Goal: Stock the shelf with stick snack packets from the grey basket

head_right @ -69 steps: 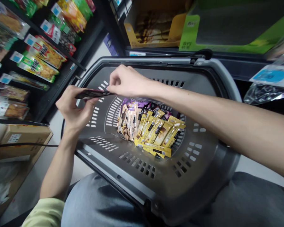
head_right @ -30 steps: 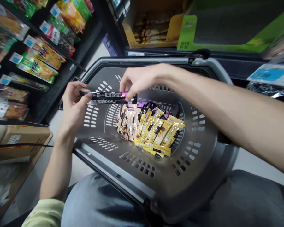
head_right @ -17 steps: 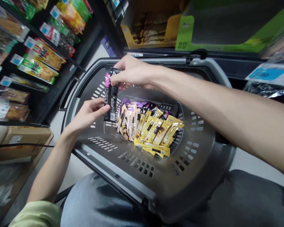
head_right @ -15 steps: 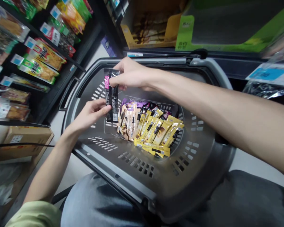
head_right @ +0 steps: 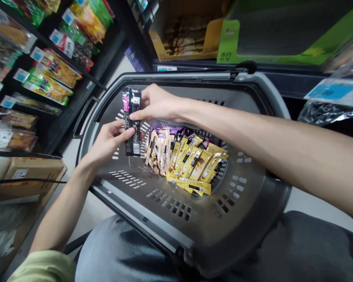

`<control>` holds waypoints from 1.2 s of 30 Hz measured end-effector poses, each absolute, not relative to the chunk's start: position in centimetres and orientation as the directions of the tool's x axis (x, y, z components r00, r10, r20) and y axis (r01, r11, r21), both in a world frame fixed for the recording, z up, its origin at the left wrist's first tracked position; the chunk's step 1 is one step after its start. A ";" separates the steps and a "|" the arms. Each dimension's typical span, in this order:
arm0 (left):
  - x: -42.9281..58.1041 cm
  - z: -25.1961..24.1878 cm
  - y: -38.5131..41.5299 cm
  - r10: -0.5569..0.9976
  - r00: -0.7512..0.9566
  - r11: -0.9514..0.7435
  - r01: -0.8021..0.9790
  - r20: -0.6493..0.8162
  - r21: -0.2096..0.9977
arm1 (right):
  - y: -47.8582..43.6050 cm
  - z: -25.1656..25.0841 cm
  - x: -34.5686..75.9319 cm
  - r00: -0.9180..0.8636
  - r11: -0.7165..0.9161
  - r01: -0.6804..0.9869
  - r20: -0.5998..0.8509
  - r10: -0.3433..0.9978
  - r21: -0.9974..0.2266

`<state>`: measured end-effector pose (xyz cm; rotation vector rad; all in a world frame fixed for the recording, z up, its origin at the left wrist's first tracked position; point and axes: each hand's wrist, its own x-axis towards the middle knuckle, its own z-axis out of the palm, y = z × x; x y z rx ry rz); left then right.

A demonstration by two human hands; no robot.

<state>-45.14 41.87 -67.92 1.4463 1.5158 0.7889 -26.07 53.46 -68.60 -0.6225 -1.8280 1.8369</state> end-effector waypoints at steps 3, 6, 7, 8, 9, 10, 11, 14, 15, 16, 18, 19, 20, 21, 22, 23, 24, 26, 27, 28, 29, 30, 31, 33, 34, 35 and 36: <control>-45.1 -67.8 41.9 0.986 0.063 0.111 0.457 -0.157 0.883 | 53.2 -68.5 -26.2 -0.751 0.007 0.021 -0.012 0.660 -1.000; -45.0 -67.7 41.9 0.984 0.071 0.111 0.467 -0.162 0.878 | 53.2 -68.5 -26.3 -0.728 0.023 0.036 -0.011 0.686 -0.999; -45.0 -67.6 41.9 0.983 0.074 0.115 0.467 -0.168 0.877 | 53.2 -68.6 -26.3 -0.728 0.026 0.029 -0.004 0.685 -0.999; -44.9 -67.6 41.9 0.982 0.077 0.120 0.463 -0.175 0.878 | 53.3 -68.7 -26.3 -0.730 0.027 0.020 0.004 0.683 -0.999; -44.9 -67.6 41.9 0.980 0.084 0.125 0.456 -0.183 0.881 | 53.4 -68.8 -26.4 -0.734 0.027 0.012 0.010 0.679 -1.000; -44.9 -67.6 41.8 0.977 0.092 0.130 0.448 -0.190 0.884 | 53.5 -69.0 -26.4 -0.738 0.028 0.006 0.014 0.675 -1.000; -44.9 -67.7 41.8 0.976 0.096 0.134 0.442 -0.195 0.887 | 53.6 -69.1 -26.4 -0.742 0.029 0.002 0.018 0.671 -1.000; -45.0 -67.8 41.8 0.968 0.104 0.158 0.459 -0.230 0.874 | 53.8 -69.3 -26.4 -0.749 0.037 0.000 0.024 0.662 -0.999; -45.1 -67.9 41.8 0.961 0.109 0.173 0.480 -0.254 0.860 | 53.8 -69.3 -26.4 -0.749 0.040 0.004 0.023 0.662 -0.999; -45.2 -67.9 41.8 0.953 0.115 0.187 0.503 -0.281 0.843 | 53.8 -69.3 -26.3 -0.745 0.044 0.013 0.020 0.667 -0.999; -45.3 -67.9 41.8 0.939 0.125 0.205 0.546 -0.321 0.813 | 53.8 -69.1 -26.3 -0.734 0.049 0.040 0.004 0.679 -0.998; -45.4 -67.9 41.8 0.937 0.125 0.205 0.559 -0.326 0.803 | 53.7 -69.0 -26.2 -0.729 0.049 0.053 -0.005 0.684 -0.997; -45.4 -67.9 41.8 0.939 0.121 0.199 0.570 -0.321 0.797 | 53.7 -68.9 -26.2 -0.726 0.046 0.062 -0.013 0.687 -0.997; -45.4 -67.9 41.8 0.944 0.117 0.188 0.579 -0.309 0.793 | 53.7 -68.8 -26.2 -0.725 0.042 0.067 -0.020 0.688 -0.997; -45.5 -67.9 41.7 0.949 0.113 0.176 0.590 -0.296 0.788 | 53.6 -68.8 -26.1 -0.724 0.037 0.069 -0.025 0.689 -0.997; -45.5 -67.8 41.7 0.953 0.107 0.164 0.602 -0.282 0.782 | 53.6 -68.7 -26.1 -0.725 0.032 0.069 -0.028 0.688 -0.997; -45.5 -67.8 41.7 0.958 0.101 0.153 0.614 -0.270 0.775 | 53.6 -68.7 -26.1 -0.726 0.028 0.066 -0.029 0.687 -0.997; -45.5 -67.7 41.6 0.962 0.091 0.145 0.630 -0.258 0.763 | 53.6 -68.8 -26.1 -0.733 0.018 0.053 -0.027 0.680 -0.998; -45.5 -67.7 41.6 0.962 0.088 0.147 0.633 -0.259 0.760 | 53.6 -68.8 -26.0 -0.738 0.012 0.046 -0.025 0.674 -0.999; -45.5 -67.7 41.5 0.961 0.086 0.151 0.634 -0.263 0.758 | 53.7 -68.9 -26.0 -0.746 0.008 0.039 -0.024 0.666 -0.999; -45.5 -67.7 41.5 0.959 0.087 0.156 0.634 -0.270 0.757 | 53.7 -68.9 -26.0 -0.753 0.005 0.034 -0.022 0.658 -0.999; -45.5 -67.7 41.5 0.957 0.089 0.160 0.634 -0.277 0.757 | 53.8 -69.0 -26.0 -0.757 0.002 0.030 -0.021 0.653 -1.000; -45.5 -67.8 41.5 0.955 0.090 0.163 0.634 -0.281 0.756 | 53.9 -69.0 -25.9 -0.758 0.002 0.023 -0.017 0.653 -1.000; -45.6 -68.0 41.4 0.954 0.097 0.160 0.636 -0.283 0.755 | 54.1 -69.0 -25.8 -0.747 0.011 0.002 0.006 0.664 -1.000; -45.7 -68.0 41.4 0.955 0.103 0.152 0.638 -0.279 0.755 | 54.2 -69.0 -25.8 -0.739 0.022 -0.006 0.019 0.673 -1.000; -45.7 -68.1 41.4 0.956 0.112 0.141 0.639 -0.273 0.756 | 54.3 -69.0 -25.8 -0.731 0.037 -0.007 0.030 0.682 -0.999; -45.7 -68.1 41.4 0.956 0.120 0.129 0.643 -0.266 0.755 | 54.4 -68.9 -25.8 -0.724 0.055 0.002 0.037 0.689 -0.998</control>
